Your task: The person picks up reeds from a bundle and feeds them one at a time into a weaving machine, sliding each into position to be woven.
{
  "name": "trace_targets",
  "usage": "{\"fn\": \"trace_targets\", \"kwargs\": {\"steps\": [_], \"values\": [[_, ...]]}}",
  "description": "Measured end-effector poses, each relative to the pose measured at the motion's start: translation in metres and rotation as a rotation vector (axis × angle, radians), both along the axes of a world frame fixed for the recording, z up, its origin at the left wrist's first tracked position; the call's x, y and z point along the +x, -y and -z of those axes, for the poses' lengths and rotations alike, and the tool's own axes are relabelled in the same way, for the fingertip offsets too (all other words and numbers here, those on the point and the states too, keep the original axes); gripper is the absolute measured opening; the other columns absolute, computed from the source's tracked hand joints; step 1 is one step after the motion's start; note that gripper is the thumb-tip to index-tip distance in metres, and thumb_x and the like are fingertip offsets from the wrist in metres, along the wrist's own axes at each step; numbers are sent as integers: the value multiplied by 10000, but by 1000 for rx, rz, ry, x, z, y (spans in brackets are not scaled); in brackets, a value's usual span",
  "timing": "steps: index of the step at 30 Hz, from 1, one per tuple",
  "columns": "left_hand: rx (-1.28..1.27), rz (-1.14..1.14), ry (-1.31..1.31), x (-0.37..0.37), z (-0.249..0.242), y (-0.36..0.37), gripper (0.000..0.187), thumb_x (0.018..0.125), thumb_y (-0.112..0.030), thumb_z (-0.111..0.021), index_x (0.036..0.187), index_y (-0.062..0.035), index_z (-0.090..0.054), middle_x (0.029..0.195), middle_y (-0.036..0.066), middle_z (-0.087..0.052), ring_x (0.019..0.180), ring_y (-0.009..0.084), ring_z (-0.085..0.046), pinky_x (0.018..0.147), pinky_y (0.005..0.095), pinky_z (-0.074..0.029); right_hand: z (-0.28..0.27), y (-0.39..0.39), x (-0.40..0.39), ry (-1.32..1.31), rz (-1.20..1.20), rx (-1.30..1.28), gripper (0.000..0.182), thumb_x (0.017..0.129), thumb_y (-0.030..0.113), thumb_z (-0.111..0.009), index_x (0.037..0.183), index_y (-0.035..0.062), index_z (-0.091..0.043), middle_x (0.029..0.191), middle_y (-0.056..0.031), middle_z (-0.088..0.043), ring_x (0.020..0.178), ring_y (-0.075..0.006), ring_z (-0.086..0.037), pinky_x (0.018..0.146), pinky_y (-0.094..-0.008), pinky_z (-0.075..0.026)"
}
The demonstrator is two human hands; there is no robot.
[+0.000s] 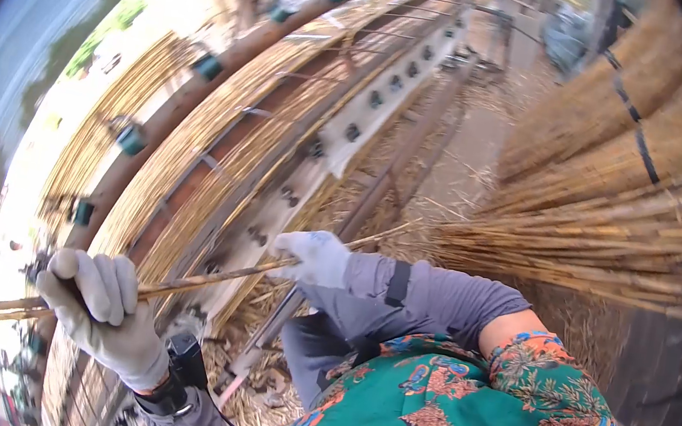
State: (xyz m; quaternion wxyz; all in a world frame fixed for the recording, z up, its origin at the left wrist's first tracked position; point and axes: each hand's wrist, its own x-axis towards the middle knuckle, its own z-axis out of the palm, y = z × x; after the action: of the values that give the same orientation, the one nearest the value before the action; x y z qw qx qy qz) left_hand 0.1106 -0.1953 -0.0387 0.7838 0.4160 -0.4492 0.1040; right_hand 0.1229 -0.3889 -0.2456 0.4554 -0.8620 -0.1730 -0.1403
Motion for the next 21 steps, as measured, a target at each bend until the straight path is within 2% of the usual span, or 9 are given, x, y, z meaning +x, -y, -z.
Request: {"fn": "trace_targets", "kwargs": {"steps": [2, 5, 6, 7, 11, 13, 14, 17, 21], "values": [[143, -343, 52, -7, 8, -19, 293, 999, -276, -400, 1090, -29, -528, 577, -72, -307, 452, 30, -301, 380, 190, -242, 10, -5, 9, -21, -40, -174, 277, 782, 318, -680, 956, 108, -626, 832, -140, -624, 794, -313, -622, 675, -389, -484], [151, -415, -343, -17, 46, -32, 389, 994, -318, -390, 1228, -33, -511, 922, 80, -617, 776, 159, -582, 706, 309, -503, 4, -16, 19, 186, -94, -157, 327, 724, 248, -696, 972, 46, -630, 859, -167, -646, 802, -345, -632, 701, -420, -509], [265, -429, -405, -18, 68, -40, 352, 982, -251, -429, 1227, -12, -513, 992, 105, -629, 862, 182, -601, 785, 321, -495, 5, -18, 25, 226, -107, -208, 329, 725, 246, -693, 978, 43, -631, 861, -168, -646, 797, -345, -633, 693, -422, -509], [716, -635, -246, -21, 89, -56, 335, 951, -203, -492, 1221, -4, -515, 1056, 113, -629, 942, 182, -596, 848, 314, -472, 5, -18, 29, 206, -125, -252, 324, 730, 244, -683, 982, 46, -632, 857, -168, -645, 801, -347, -632, 690, -425, -508], [1111, -379, -496, -64, 130, -72, 299, 852, -176, -607, 1128, -63, -584, 1053, 79, -629, 950, 240, -601, 854, 342, -460, 25, -6, 32, 30, -191, -478, 178, 761, 224, -630, 908, 125, -619, 778, -90, -611, 776, -304, -609, 677, -421, -460], [1198, -882, 360, -74, 115, -78, 361, 708, -149, -674, 1059, -83, -621, 1049, 54, -620, 1000, 259, -576, 873, 405, -448, 46, 8, 24, 41, -185, -531, 157, 749, 213, -644, 864, 113, -610, 756, -87, -596, 759, -301, -603, 660, -424, -449], [1254, -1037, 567, -74, 112, -87, 396, 688, -168, -681, 1072, -105, -612, 1064, 49, -599, 1017, 242, -562, 902, 411, -428, 59, 19, 17, 55, -196, -536, 153, 742, 205, -651, 853, 110, -607, 757, -86, -593, 757, -300, -601, 658, -423, -448], [1640, -1101, 525, -73, 123, -129, 526, 682, -232, -682, 1178, -117, -547, 1049, 42, -567, 958, 245, -565, 905, 403, -408, 80, 50, 7, 42, -177, -606, 169, 723, 188, -670, 850, 100, -602, 756, -89, -582, 764, -297, -595, 659, -423, -443], [2085, -995, 269, -77, 130, -166, 423, 789, -296, -624, 1172, -144, -527, 898, 33, -574, 849, 239, -613, 726, 404, -469, 100, 102, 20, 48, -179, -670, 206, 717, 174, -678, 883, 95, -586, 782, -96, -577, 796, -305, -589, 688, -434, -435]]}}
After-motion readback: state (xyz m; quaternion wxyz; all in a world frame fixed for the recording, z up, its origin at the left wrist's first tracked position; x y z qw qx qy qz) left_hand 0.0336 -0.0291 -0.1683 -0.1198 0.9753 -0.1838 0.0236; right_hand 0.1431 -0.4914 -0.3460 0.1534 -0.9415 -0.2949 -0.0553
